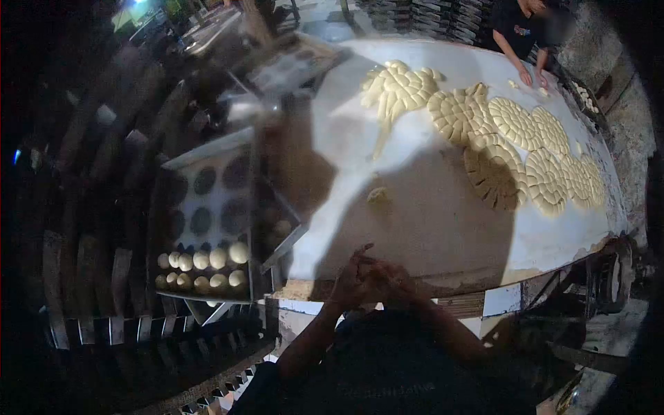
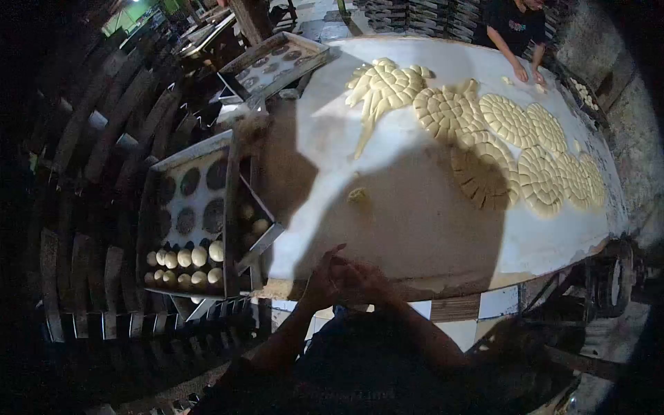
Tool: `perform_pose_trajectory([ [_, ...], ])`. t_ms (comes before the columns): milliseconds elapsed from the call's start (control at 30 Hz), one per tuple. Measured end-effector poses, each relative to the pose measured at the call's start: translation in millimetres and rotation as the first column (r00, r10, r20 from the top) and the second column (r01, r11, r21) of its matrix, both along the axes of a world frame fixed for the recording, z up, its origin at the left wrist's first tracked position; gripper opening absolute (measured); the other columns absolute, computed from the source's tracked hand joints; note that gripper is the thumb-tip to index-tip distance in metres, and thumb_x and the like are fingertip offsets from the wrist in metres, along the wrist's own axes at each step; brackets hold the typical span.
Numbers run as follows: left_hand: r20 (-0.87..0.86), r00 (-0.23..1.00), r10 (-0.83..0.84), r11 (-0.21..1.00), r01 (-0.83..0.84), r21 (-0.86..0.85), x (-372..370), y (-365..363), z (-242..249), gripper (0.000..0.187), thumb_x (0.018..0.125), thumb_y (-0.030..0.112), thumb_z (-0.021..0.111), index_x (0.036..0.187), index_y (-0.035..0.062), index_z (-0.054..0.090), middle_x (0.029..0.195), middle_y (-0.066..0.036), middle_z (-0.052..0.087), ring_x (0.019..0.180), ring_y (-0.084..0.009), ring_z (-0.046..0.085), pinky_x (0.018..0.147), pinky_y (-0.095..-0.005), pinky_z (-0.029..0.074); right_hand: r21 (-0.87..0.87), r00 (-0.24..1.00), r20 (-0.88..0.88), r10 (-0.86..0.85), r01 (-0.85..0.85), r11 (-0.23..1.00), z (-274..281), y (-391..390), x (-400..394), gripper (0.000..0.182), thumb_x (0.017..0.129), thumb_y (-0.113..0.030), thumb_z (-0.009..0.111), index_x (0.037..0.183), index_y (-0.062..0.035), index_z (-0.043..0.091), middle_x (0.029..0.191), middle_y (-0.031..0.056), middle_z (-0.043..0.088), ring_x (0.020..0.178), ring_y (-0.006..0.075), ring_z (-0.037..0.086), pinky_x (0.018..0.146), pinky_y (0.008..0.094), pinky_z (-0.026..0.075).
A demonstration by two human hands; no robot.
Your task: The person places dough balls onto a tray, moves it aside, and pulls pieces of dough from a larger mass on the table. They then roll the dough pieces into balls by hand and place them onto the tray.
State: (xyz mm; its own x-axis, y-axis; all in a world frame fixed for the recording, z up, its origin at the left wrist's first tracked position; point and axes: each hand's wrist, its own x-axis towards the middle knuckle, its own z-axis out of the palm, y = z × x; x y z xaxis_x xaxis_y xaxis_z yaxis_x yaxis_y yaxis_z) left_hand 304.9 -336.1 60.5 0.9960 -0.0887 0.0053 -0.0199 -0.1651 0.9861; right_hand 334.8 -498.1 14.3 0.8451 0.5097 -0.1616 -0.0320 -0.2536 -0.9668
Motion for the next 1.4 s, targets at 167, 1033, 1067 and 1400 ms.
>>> perform_pose_trajectory([
  [167,0.271,0.961,-0.055,0.961,-0.023,0.276,-19,34,3,0.037,0.083,0.011,0.057,0.118,0.0021,0.048,0.106,-0.016,0.057,0.097,-0.0305,0.056,0.083,-0.0388,0.044,-0.196,0.995,0.068,0.078,-0.064,0.979,66,31,-15,0.038,0.096,-0.034,0.04,0.106,-0.0023,0.058,0.095,0.0141,0.063,0.088,0.0256,0.062,0.071,0.0398,0.049],
  [1033,0.15,0.915,0.374,0.777,-0.397,0.489,84,41,-81,0.039,0.076,0.033,0.064,0.11,0.0151,0.06,0.114,-0.013,0.051,0.111,-0.033,0.042,0.094,-0.0427,0.034,-0.612,0.634,0.692,0.345,0.263,0.745,-67,-170,112,0.032,0.077,-0.022,0.056,0.099,0.0021,0.053,0.103,0.0247,0.052,0.105,0.042,0.046,0.098,0.0575,0.026],
  [1067,0.437,0.894,0.103,0.579,-0.411,0.704,106,45,-117,0.039,0.077,0.033,0.063,0.109,0.0127,0.06,0.111,-0.013,0.053,0.11,-0.0319,0.043,0.094,-0.0424,0.034,-0.489,0.414,0.851,0.323,0.401,0.774,-73,-155,128,0.033,0.08,-0.021,0.053,0.105,0.0006,0.052,0.106,0.0237,0.052,0.108,0.0395,0.045,0.1,0.0562,0.024],
  [1400,-0.037,0.997,0.07,0.987,-0.064,0.149,26,19,-110,0.019,0.088,0.017,0.052,0.101,0.0044,0.053,0.107,-0.009,0.052,0.103,-0.0229,0.049,0.099,-0.0398,0.035,-0.634,0.567,0.675,0.472,0.118,0.764,-115,-202,117,0.036,0.081,-0.025,0.052,0.099,0.0056,0.048,0.11,0.0261,0.046,0.109,0.0445,0.039,0.105,0.0569,0.017],
])
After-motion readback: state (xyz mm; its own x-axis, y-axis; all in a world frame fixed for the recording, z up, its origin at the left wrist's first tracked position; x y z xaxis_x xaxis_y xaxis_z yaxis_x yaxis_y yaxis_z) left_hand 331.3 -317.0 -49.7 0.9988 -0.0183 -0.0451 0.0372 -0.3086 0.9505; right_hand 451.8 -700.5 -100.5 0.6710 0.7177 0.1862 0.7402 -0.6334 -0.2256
